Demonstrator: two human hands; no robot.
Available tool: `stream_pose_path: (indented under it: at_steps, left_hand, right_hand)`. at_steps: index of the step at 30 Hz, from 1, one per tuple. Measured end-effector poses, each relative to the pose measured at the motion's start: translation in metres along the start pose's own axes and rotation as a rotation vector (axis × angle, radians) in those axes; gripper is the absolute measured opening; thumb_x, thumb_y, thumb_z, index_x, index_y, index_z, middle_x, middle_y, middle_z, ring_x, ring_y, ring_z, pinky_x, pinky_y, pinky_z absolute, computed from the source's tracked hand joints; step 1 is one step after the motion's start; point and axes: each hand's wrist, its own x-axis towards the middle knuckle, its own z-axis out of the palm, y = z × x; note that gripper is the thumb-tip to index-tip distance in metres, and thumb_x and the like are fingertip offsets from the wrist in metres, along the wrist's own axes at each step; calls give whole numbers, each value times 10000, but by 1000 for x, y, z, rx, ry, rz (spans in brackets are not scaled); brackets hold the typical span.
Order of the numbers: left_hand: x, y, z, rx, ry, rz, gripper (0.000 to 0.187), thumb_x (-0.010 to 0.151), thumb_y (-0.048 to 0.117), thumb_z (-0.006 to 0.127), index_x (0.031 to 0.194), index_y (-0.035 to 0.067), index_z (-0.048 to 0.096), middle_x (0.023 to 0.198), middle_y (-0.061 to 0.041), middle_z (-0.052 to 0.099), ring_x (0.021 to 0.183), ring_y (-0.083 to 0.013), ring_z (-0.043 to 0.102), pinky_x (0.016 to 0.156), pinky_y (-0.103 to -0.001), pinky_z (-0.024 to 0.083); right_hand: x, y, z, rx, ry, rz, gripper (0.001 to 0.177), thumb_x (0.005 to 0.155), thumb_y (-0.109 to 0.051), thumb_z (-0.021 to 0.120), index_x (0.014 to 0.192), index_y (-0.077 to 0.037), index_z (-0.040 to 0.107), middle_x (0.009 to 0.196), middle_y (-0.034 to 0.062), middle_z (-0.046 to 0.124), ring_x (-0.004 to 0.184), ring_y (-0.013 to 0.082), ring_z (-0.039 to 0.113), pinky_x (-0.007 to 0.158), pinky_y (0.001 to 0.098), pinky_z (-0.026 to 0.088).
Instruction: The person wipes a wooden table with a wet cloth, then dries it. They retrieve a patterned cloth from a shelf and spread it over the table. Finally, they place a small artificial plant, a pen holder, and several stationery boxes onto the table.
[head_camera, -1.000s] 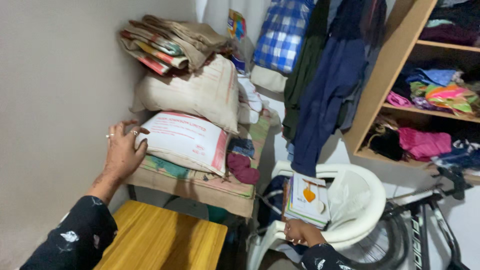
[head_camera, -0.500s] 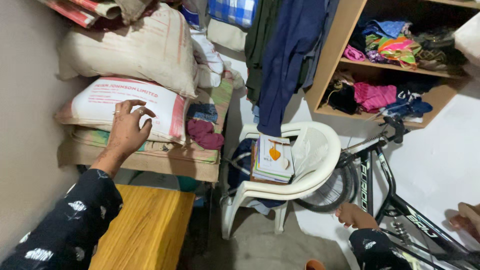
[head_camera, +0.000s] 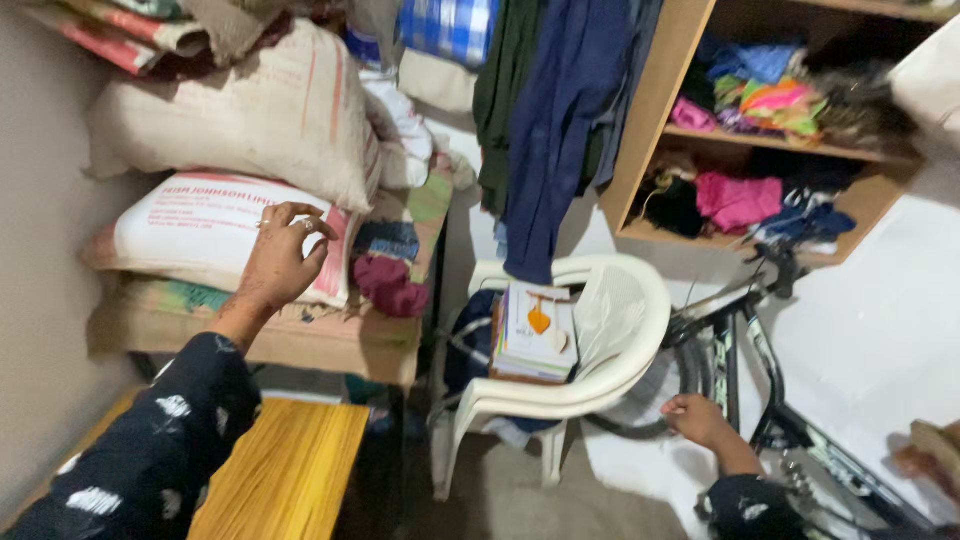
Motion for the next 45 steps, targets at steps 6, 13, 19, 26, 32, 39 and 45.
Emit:
stream_pose_path:
  at_steps: [6,13,19,26,32,39,45]
  left_hand:
    - [90,32,-26,-8,196,75,136,836,97,699,961,112,751,1262,-132,624,1249,-379,501,1076,-486,416]
    - [159,75,-80,-6,345,219,146,795,78,712,941,89,714,1205,-135,626,1208,-366,533,1048,-475,437]
    - [156,69,-129,53,379,237,156,803,70,711,957,94,707,1226,-125,627,1230,-348,537,1049,-458,450]
    - [137,56,-163,149,411,209,191,798,50,701,978,107,728,1239,-124,621,1220,-368,522,1056,-469,440]
    - [141,65,-128,83,364,282,162,853,48,718,1007,101,719,1267,-126,614,1225,-369,500,1059,-469,436]
    - [190,79,-43,15,306,375,192,873,35,751,1052,92,712,1316,-157,585,1284,-386,479,1098,-481,426]
    - [229,78,13,36,233,468,228,778,72,770,993,80,696,1310,-148,581,1293,-396,470,1077,-510,413]
  right_hand:
    - [99,-115,-128,29,450,-424,316,811,-177,747,1118,-108,773,1046,61,812,945,191,776,880,338,576]
    - [101,-348,-220,-69,500,-763,320,855,-225,734,1147,-97,748,1004,94,802,899,216,779,843,352,588]
    - [61,-457,-195,-67,444,-938,270,827,-189,747,1074,-82,759,951,105,799,893,210,771,831,347,583]
    - [67,-480,-171,-179,347,-1030,237,824,-158,724,1037,-56,746,941,129,792,901,250,783,834,358,601]
    - [146,-409,-168,-461,354,-881,243,809,-249,749,1008,-113,783,978,112,786,902,274,759,854,404,591]
    - [219,-219,-274,-748,382,-536,431,804,-360,757,1174,-140,757,1148,176,748,1020,392,727,912,471,581]
    - [269,-121,-310,-803,421,-89,538,751,-339,815,1232,-112,735,1236,212,720,1159,388,690,1021,448,541]
